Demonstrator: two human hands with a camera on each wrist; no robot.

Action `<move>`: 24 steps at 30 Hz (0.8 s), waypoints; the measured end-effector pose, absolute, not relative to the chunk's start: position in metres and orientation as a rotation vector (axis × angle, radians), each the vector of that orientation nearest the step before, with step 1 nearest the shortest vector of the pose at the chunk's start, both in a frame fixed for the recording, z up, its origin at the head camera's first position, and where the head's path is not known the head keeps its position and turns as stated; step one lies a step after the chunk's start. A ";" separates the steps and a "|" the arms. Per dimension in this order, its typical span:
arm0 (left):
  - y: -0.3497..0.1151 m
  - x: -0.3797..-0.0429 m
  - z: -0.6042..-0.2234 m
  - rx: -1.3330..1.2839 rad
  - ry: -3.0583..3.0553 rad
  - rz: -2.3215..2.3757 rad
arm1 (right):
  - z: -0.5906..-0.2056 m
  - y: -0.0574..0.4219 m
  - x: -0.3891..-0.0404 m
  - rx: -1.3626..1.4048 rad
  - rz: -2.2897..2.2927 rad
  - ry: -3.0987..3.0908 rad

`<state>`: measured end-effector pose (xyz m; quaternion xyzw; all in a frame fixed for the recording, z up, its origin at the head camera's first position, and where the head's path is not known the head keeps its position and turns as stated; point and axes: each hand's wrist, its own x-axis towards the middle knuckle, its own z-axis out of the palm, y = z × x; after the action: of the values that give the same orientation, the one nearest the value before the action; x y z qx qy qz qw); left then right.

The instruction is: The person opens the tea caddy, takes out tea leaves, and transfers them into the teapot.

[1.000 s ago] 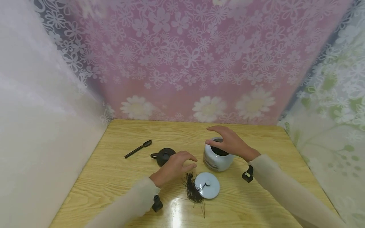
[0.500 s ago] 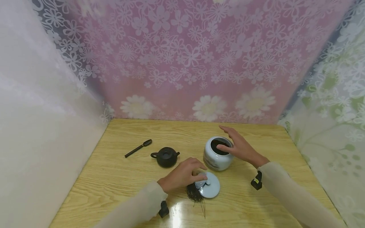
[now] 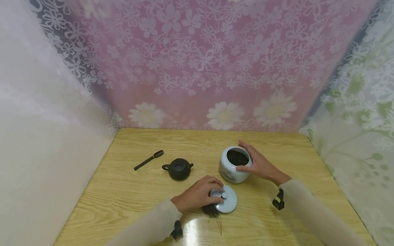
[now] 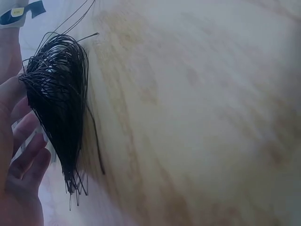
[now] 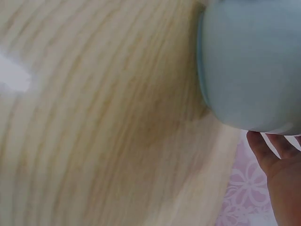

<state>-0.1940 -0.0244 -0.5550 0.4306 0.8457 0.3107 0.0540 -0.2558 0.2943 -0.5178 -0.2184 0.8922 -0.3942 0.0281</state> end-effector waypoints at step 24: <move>-0.013 -0.186 -0.563 1.246 2.652 1.004 | -0.527 0.297 -0.252 -0.593 -1.257 2.701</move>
<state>-0.1855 -0.0130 -0.5628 0.4021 0.8560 0.3242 0.0224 -0.2523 0.2971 -0.5274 -0.1950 0.8879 -0.4133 0.0520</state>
